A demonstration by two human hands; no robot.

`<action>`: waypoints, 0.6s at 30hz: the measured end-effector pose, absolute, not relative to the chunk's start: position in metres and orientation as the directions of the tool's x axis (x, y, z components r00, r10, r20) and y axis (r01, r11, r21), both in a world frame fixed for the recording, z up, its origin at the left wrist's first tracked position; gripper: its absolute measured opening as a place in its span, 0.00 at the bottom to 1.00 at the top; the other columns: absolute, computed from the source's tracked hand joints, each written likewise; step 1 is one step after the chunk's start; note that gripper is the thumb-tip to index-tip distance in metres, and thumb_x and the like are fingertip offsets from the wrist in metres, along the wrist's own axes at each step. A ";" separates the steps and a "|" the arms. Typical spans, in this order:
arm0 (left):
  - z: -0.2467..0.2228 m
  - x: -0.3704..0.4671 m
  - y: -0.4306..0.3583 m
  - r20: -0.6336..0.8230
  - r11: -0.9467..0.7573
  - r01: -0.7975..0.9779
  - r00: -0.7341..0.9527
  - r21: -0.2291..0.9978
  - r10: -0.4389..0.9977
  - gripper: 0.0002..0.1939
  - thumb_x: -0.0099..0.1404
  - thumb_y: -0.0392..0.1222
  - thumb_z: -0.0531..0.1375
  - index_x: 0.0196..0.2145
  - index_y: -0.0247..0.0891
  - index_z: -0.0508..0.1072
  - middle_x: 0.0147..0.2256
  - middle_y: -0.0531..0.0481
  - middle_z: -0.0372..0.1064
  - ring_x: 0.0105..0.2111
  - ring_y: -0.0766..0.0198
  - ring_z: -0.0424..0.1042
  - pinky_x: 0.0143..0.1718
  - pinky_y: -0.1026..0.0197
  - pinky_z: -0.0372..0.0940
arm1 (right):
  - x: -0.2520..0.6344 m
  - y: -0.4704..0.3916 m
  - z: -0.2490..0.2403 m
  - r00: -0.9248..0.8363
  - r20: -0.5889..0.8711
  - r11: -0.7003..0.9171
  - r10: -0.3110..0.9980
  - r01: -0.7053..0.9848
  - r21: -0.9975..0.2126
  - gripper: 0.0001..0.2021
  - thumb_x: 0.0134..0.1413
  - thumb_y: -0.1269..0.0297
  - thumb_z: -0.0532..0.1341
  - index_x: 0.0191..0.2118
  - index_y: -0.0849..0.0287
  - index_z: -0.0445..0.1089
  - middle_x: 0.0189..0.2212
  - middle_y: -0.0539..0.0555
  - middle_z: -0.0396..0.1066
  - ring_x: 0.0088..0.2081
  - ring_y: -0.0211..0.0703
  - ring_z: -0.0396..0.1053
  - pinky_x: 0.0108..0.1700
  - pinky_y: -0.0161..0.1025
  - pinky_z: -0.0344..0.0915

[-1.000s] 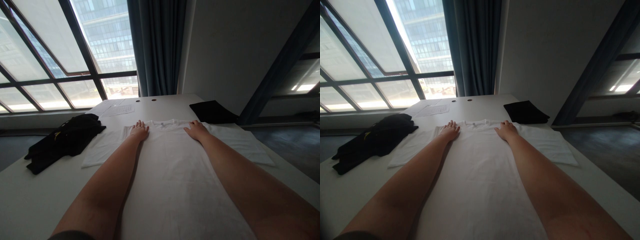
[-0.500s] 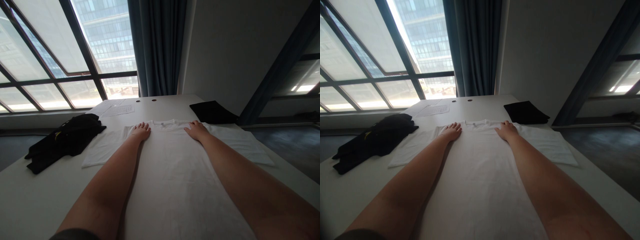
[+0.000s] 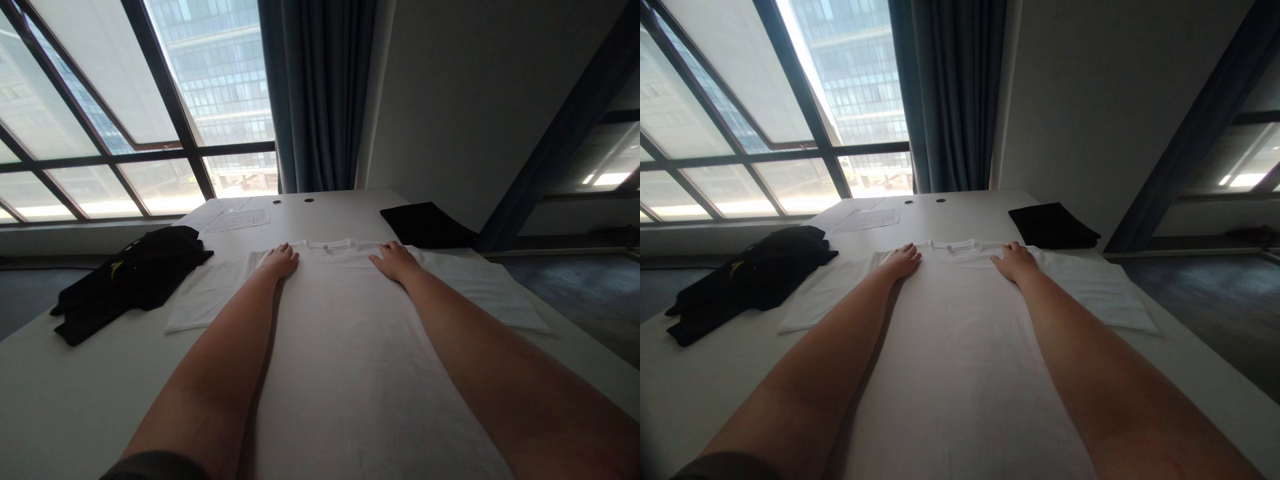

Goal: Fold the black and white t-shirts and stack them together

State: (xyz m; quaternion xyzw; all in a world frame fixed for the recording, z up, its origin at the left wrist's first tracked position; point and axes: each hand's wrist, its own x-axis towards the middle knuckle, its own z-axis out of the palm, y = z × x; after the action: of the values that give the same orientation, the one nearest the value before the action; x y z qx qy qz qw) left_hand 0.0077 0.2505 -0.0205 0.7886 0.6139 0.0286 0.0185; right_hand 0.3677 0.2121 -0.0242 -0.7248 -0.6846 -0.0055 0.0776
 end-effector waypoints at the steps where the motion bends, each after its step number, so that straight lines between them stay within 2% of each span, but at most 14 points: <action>1: -0.021 0.008 0.251 0.010 -0.236 0.969 0.236 0.069 0.972 0.31 0.80 0.53 0.40 0.72 0.35 0.57 0.75 0.36 0.46 0.75 0.51 0.46 0.72 0.44 0.47 | 0.368 0.212 -0.024 0.064 0.114 -0.052 0.991 0.993 -0.105 0.35 0.70 0.43 0.49 0.70 0.63 0.63 0.68 0.67 0.59 0.65 0.65 0.61 0.67 0.52 0.56; 9: -0.020 0.011 0.247 -0.018 -0.127 0.989 0.128 0.078 0.992 0.33 0.79 0.54 0.38 0.74 0.36 0.53 0.76 0.37 0.40 0.76 0.50 0.41 0.72 0.41 0.44 | 0.370 0.214 -0.024 0.058 0.113 -0.046 0.992 0.994 -0.103 0.35 0.70 0.43 0.49 0.70 0.62 0.64 0.68 0.67 0.59 0.65 0.64 0.61 0.67 0.51 0.56; 15: -0.018 0.011 0.245 -0.026 -0.096 0.993 0.098 0.061 0.995 0.35 0.78 0.55 0.38 0.74 0.34 0.53 0.76 0.36 0.40 0.75 0.47 0.43 0.72 0.40 0.44 | 0.372 0.215 -0.025 0.052 0.118 -0.040 0.992 0.994 -0.101 0.34 0.70 0.42 0.50 0.69 0.62 0.65 0.67 0.67 0.59 0.65 0.64 0.61 0.66 0.51 0.57; 18: -0.018 0.011 0.243 -0.025 -0.127 0.991 0.128 0.049 0.991 0.35 0.78 0.54 0.41 0.74 0.32 0.54 0.76 0.34 0.41 0.75 0.48 0.43 0.72 0.43 0.45 | 0.372 0.216 -0.025 0.045 0.127 -0.034 0.991 0.995 -0.093 0.34 0.70 0.43 0.50 0.69 0.61 0.66 0.67 0.66 0.60 0.64 0.63 0.62 0.65 0.50 0.57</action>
State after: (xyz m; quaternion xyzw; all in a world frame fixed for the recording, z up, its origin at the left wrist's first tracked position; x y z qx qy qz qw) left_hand 0.0113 0.2432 -0.0181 0.7506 0.6602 0.0071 0.0267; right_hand 0.3725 0.2158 -0.0250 -0.7188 -0.6907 -0.0136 0.0777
